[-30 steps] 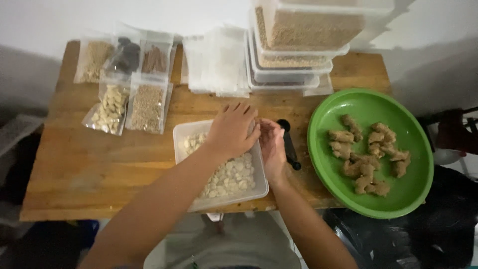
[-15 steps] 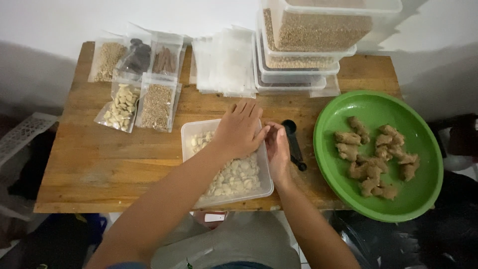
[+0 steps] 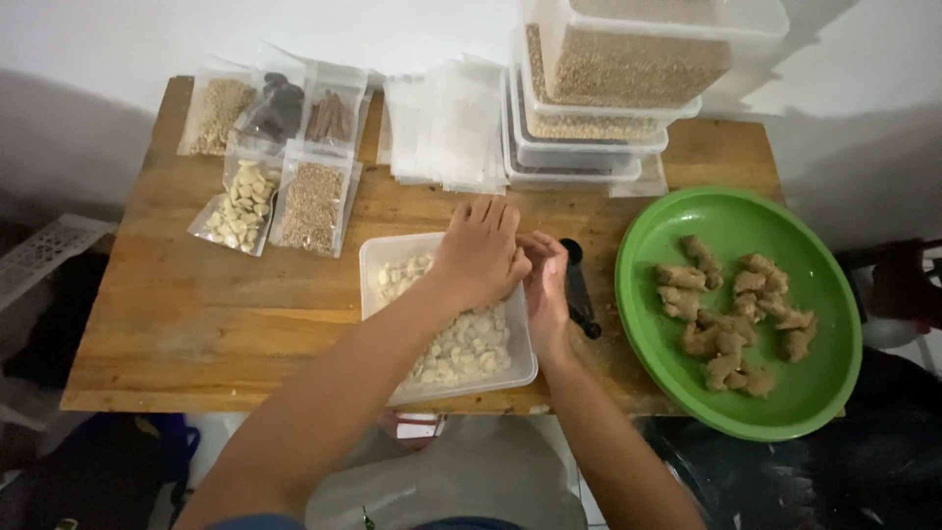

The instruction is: The person scoops sliced pieces of food from a plastic container into a small plastic bag using a measuring spoon and seals the bag.

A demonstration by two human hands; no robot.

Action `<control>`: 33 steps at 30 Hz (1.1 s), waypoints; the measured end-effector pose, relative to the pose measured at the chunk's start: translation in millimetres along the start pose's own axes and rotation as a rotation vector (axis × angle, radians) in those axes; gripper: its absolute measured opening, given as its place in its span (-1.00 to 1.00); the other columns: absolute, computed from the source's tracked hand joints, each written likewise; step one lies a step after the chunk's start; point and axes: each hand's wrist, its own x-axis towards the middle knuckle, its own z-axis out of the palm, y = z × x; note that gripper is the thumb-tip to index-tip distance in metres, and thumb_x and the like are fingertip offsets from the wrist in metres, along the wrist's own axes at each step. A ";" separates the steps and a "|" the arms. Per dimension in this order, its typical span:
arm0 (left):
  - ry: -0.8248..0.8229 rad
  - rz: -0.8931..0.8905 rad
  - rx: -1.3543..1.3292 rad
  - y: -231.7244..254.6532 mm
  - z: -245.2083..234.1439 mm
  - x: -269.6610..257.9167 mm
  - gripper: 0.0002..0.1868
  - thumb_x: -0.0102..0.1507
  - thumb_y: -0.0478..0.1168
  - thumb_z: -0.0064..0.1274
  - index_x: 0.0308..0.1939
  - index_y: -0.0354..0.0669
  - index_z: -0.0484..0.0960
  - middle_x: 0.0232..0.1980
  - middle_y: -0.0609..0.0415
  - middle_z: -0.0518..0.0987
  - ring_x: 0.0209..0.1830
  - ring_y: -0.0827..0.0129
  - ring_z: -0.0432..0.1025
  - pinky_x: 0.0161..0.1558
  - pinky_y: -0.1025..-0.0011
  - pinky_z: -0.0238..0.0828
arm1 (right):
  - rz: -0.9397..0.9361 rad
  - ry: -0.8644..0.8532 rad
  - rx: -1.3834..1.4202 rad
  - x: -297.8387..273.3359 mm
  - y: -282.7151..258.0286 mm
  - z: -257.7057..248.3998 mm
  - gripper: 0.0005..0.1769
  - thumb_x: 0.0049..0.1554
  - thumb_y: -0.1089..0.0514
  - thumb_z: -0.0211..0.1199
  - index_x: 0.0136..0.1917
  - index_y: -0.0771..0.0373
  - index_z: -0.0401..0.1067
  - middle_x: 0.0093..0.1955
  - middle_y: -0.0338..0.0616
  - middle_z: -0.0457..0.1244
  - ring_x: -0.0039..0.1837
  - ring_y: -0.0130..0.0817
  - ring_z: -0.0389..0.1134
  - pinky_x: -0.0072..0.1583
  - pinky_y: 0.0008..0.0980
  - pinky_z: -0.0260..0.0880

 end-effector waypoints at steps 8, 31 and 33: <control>-0.067 -0.104 -0.026 5.8 1.5 8.2 -0.41 0.19 0.14 -0.05 0.03 -0.33 0.45 -0.03 -0.21 0.46 0.05 -0.04 0.36 0.13 0.03 0.21 | 0.033 -0.106 0.077 0.7 6.5 -4.2 -0.38 0.43 -0.18 -0.37 0.50 0.33 -0.04 0.44 0.12 0.08 0.48 -0.09 0.12 0.50 -0.06 -0.02; 0.175 -0.072 -0.124 12.7 -9.5 2.8 -0.50 0.09 -0.03 -0.03 0.00 -0.29 0.39 -0.10 -0.06 0.33 -0.04 0.04 0.24 0.05 0.14 0.12 | 0.364 -0.116 0.096 1.0 5.7 -8.4 -0.16 0.36 -0.39 -0.48 0.45 0.22 0.28 0.46 0.08 0.20 0.43 -0.05 0.25 0.47 -0.10 0.17; 0.281 -0.010 -0.174 12.0 -17.6 1.1 -0.56 0.13 -0.07 -0.08 -0.02 -0.29 0.32 -0.12 -0.08 0.24 -0.11 0.05 0.17 -0.01 0.16 0.07 | 0.373 -0.078 0.086 -0.7 -2.7 -1.9 -0.20 0.35 -0.38 -0.29 0.51 0.24 0.25 0.47 -0.01 0.19 0.40 -0.10 0.24 0.46 -0.07 0.12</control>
